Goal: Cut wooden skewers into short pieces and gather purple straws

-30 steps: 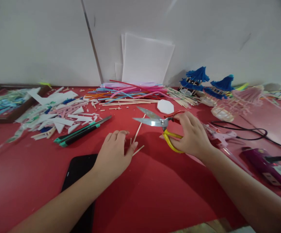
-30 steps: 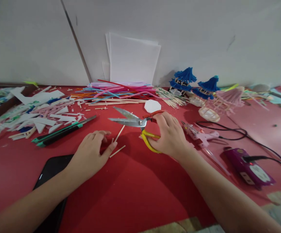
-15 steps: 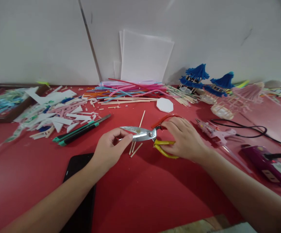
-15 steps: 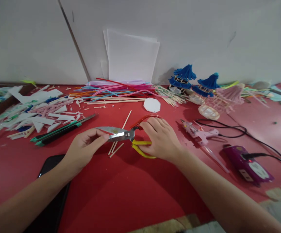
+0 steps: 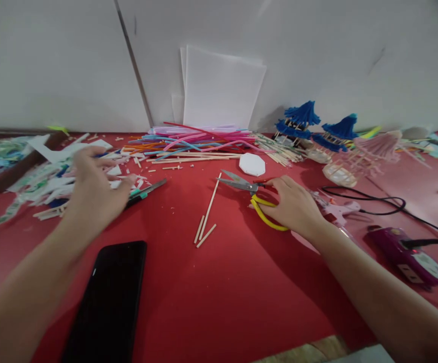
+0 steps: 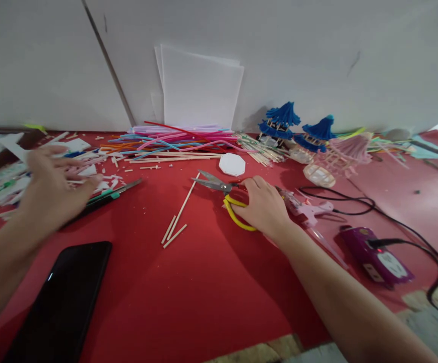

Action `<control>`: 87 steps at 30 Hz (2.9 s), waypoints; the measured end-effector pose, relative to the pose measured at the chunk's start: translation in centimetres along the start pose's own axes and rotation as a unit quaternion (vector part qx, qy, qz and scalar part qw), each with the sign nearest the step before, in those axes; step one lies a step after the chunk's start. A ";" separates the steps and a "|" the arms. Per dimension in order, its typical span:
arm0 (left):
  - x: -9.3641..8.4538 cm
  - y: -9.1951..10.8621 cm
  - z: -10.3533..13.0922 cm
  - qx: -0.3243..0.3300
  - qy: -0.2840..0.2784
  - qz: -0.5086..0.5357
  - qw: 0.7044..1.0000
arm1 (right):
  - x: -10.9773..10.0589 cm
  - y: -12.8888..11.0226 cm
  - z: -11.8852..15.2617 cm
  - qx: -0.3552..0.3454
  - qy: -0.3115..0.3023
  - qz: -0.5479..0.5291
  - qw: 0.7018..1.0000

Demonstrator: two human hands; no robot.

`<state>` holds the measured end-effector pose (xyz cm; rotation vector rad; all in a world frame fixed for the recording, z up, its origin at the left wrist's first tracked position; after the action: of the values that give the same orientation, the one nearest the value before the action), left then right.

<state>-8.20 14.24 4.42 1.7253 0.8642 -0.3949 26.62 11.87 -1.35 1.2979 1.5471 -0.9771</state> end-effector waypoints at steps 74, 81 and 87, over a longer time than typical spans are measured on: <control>9.5 3.9 6.5 0.099 -0.234 0.164 0.953 | 0.5 -12.8 -1.0 -0.207 -0.083 -0.329 0.918; 9.5 4.4 6.8 0.118 -0.250 0.147 0.950 | 1.1 -12.9 -0.9 -0.234 -0.046 -0.325 0.915; 9.4 4.4 6.9 0.123 -0.249 0.145 0.950 | 1.1 -13.3 -0.8 -0.263 -0.037 -0.301 0.916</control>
<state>2.44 10.60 -0.91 1.8274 0.1967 -0.7225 13.29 10.95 -1.65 0.4023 2.0204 -0.8592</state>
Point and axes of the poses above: each hand's wrist, its own z-axis away from the middle knuckle, its own x-axis out of the palm, y = z × x, the point moved 7 cm from there along -z, towards the middle knuckle, and after that the axes turned 3 degrees about z, right-handed, at the moved point
